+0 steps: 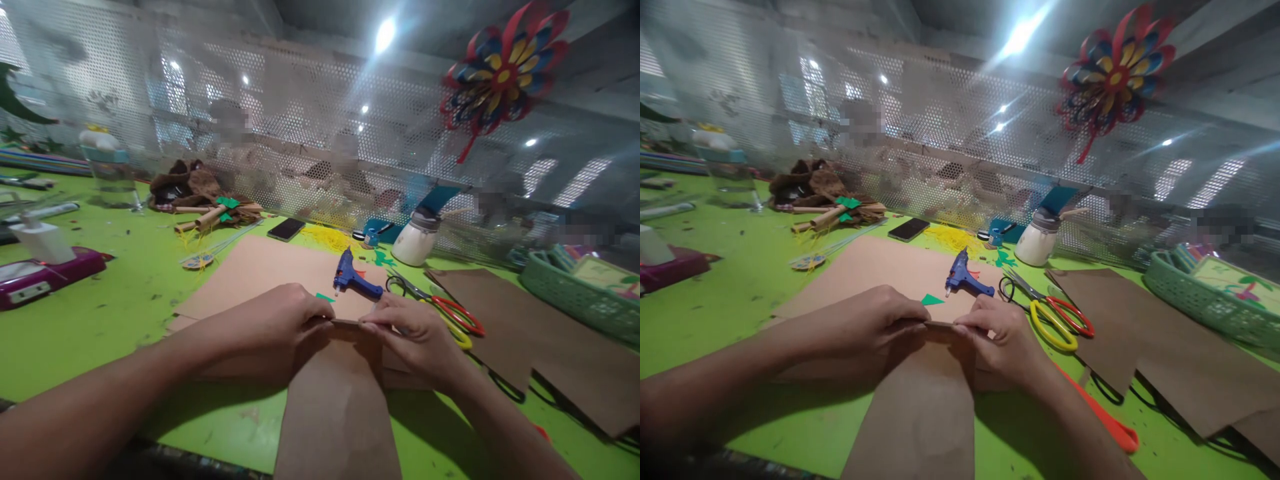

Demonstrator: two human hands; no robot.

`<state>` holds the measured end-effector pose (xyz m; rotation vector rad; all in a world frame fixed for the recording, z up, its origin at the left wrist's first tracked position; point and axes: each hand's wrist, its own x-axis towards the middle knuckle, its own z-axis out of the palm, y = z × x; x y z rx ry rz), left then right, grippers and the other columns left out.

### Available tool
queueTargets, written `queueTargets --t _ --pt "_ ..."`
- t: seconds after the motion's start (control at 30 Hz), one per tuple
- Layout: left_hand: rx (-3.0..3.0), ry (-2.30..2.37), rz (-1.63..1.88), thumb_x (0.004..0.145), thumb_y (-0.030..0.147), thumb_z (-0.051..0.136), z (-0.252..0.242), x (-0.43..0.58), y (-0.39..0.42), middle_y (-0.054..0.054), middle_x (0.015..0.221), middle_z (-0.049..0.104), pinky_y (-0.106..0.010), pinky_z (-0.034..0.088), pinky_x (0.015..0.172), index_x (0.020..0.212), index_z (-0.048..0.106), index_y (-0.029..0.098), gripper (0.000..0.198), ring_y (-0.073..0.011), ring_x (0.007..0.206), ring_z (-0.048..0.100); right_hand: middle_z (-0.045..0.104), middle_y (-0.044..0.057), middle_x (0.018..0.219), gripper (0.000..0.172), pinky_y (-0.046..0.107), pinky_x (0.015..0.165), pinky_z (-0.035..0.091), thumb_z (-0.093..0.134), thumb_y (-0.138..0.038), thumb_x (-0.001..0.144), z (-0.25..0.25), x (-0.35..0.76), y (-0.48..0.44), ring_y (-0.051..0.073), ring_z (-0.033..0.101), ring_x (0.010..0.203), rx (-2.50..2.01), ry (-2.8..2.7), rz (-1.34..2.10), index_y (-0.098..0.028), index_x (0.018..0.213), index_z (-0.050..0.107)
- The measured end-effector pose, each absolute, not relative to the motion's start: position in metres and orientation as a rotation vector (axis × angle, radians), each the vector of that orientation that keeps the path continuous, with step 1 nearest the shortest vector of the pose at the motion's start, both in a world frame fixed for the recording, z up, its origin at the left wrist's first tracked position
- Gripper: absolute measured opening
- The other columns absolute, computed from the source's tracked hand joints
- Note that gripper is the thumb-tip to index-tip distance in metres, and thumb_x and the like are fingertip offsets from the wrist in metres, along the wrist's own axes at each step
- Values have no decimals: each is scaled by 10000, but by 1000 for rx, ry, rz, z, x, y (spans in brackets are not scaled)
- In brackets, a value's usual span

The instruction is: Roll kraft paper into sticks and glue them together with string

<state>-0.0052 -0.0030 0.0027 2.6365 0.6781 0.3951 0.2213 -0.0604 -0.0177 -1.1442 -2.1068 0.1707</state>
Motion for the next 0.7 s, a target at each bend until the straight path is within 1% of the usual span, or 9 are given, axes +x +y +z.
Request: queueTargets --t 0.17,0.37,0.53,0.7 --pt "2702 734 395 854 283 481 -3 -7 -2 5 552 544 -236 220 450 703 622 186 229 -95 454 391 583 22 612 213 240 511 376 540 -203 855 -18 222 -60 129 537 565 -1205 -2192 215 -180 776 737" --pt "2680 744 333 871 312 462 -3 -4 3 8 562 562 -225 235 454 757 651 187 254 -97 475 429 588 15 612 190 229 522 384 553 -196 840 -17 222 -60 122 536 568 -1237 -2191 239 -172 769 728" --pt "2609 741 310 856 313 475 -3 -2 5 17 566 567 -211 263 465 751 654 169 252 -96 507 446 656 26 692 175 247 579 420 556 -223 846 -17 221 -58 140 579 646 -1267 -2189 314 -198 828 728" --pt "2562 724 313 848 305 479 -2 0 5 15 584 577 -202 294 487 735 642 156 248 -98 532 471 636 26 648 224 243 564 395 535 -235 868 -16 217 -59 135 559 623 -1255 -2224 292 -181 753 720"
